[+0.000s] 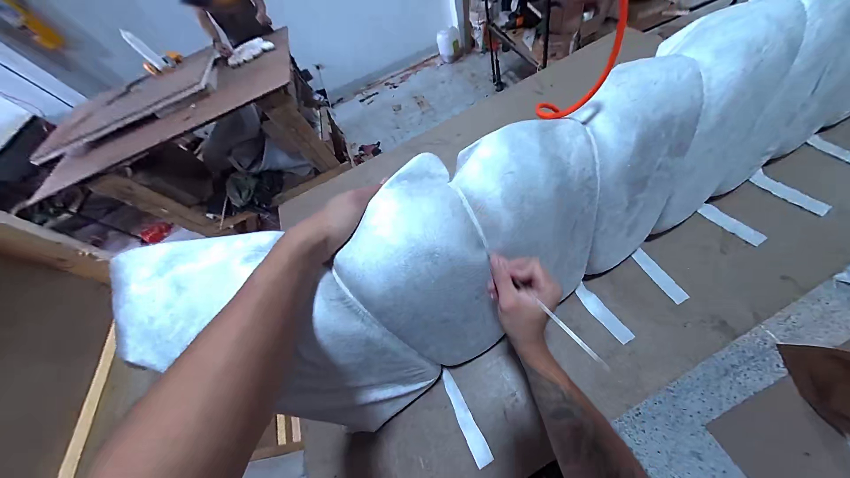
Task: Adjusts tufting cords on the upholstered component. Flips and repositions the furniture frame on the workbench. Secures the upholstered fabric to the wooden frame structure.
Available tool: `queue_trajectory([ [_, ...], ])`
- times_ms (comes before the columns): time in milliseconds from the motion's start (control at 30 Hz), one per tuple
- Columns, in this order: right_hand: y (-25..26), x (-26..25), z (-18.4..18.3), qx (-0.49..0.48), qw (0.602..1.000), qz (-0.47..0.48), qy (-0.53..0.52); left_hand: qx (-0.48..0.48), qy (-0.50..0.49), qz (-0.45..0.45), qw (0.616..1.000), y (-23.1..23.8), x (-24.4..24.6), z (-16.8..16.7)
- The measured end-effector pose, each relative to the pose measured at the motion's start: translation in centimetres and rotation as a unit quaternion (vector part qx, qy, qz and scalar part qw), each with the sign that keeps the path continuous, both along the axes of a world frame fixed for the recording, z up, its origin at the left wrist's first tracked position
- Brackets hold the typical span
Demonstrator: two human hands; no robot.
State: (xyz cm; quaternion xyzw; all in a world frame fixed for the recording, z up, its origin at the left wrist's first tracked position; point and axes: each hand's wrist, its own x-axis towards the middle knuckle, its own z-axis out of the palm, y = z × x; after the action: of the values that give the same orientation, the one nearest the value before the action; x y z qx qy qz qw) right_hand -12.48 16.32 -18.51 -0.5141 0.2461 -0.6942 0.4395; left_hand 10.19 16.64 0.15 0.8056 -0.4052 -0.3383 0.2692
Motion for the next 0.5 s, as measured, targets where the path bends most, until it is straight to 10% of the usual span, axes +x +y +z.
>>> queue_trajectory([
  [133,3.2,-3.1,-9.5,0.123,0.992,0.01,-0.018,-0.004,0.001,-0.015,1.0,-0.2,0.5,-0.8],
  [367,-4.6,0.7,7.1,-0.135,0.986,-0.09,0.049,-0.011,-0.013,-0.047,0.999,0.2,0.3,-0.3],
  [500,-1.9,0.8,-0.1,-0.117,0.986,-0.098,0.067,-0.011,-0.032,-0.039,0.999,0.0,1.2,-0.8],
])
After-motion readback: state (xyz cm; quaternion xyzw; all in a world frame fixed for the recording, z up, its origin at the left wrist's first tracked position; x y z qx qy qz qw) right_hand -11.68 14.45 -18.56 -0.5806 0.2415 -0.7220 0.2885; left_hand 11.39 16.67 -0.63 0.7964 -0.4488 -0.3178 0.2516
